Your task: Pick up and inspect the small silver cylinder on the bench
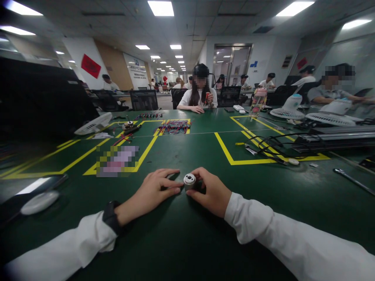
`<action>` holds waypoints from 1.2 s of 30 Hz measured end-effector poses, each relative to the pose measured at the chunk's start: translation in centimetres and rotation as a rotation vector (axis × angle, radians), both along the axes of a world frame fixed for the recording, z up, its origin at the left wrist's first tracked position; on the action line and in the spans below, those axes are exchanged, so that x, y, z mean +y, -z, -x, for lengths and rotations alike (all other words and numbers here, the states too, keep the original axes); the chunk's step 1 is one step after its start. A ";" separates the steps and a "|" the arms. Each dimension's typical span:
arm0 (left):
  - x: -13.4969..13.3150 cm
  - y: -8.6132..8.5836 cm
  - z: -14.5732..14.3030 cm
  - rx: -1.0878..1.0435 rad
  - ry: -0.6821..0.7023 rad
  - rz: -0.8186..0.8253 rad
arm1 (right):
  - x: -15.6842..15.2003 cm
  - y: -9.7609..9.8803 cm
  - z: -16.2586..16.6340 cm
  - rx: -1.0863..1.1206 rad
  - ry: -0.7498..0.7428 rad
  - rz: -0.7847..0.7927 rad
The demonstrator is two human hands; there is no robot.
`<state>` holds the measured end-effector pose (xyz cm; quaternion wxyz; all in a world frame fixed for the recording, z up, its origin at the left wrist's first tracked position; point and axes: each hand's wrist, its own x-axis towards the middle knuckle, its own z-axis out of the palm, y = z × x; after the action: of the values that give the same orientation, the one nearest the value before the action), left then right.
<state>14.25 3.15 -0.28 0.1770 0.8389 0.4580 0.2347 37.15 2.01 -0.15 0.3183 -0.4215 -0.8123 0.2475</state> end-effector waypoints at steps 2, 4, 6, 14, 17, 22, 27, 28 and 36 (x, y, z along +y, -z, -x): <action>0.0 0.3 0.1 0.015 0.003 0.011 | 0.0 0.1 -0.1 0.020 0.008 -0.023; -0.1 0.2 0.4 -0.082 -0.007 0.050 | 0.2 0.4 -0.6 0.104 0.052 -0.049; -0.4 -0.2 1.2 -0.224 -0.035 0.121 | 0.7 0.7 -2.1 0.200 0.144 -0.099; -3.6 -1.4 9.8 -0.516 -0.413 0.311 | 1.8 1.8 -20.7 -0.130 0.890 -0.364; -4.8 -1.4 13.4 -0.565 -0.593 0.327 | 0.9 2.2 -28.0 -0.306 1.096 -0.221; -5.2 -1.0 16.0 -0.846 -0.726 0.400 | -0.4 1.5 -28.6 -0.520 1.137 -0.476; -4.7 -1.1 14.9 -0.815 -0.762 0.365 | -0.4 0.2 -14.4 -0.514 0.390 -0.768; -4.7 -1.2 14.7 -0.796 -0.762 0.357 | -0.3 0.2 -11.0 -0.474 0.233 -0.692; -5.2 -0.7 15.9 -0.799 -0.727 0.340 | 1.6 0.0 2.6 -0.235 -0.076 -0.295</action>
<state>-1.67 -2.07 0.42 0.3772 0.4330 0.6461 0.5028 34.54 3.66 -0.15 0.2700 -0.3655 -0.8865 0.0868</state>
